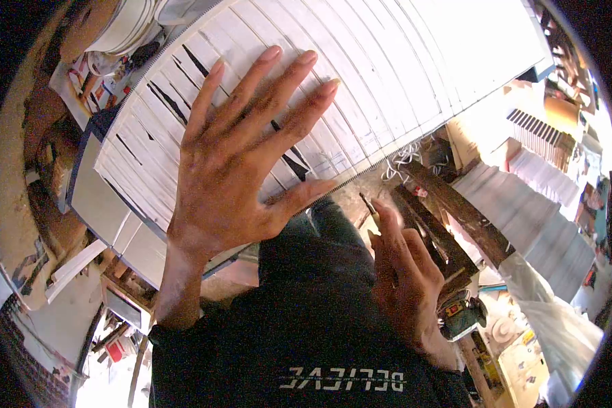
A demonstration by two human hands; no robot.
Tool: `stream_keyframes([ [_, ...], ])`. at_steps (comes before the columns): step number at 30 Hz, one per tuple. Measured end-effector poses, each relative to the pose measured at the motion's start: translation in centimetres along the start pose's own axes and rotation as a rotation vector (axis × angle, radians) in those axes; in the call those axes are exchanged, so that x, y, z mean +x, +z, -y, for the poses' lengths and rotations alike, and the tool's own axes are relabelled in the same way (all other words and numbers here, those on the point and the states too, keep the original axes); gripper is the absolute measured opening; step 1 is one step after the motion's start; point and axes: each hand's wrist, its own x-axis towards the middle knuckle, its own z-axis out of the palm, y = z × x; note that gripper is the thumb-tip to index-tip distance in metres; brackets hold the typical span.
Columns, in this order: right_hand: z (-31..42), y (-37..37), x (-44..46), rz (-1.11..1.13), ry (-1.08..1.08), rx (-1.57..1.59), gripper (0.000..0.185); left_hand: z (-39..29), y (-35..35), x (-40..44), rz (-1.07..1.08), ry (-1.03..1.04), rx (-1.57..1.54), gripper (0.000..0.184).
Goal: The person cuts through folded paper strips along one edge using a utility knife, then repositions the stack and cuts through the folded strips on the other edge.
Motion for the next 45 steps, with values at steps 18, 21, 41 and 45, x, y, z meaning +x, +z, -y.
stream_keyframes([
  [18, 0.9, 0.8, 0.4, 0.010, -0.035, -0.083, 0.055, 0.2, 0.5, -0.1, -0.062, 0.019, 0.013, 0.072],
  [21, 1.6, 0.3, -0.4, 0.030, -0.015, -0.149, 0.059, 0.2, 0.4, -0.1, -0.062, 0.021, 0.005, 0.072],
  [41, 1.2, -0.3, 0.4, 0.027, -0.031, -0.040, 0.060, 2.3, 0.9, -0.6, -0.076, 0.136, -0.099, 0.081],
  [45, 0.6, 0.0, 0.4, 0.137, -0.059, 0.044, 0.075, 2.0, 0.7, -0.6, -0.094, 0.133, -0.088, 0.077],
])
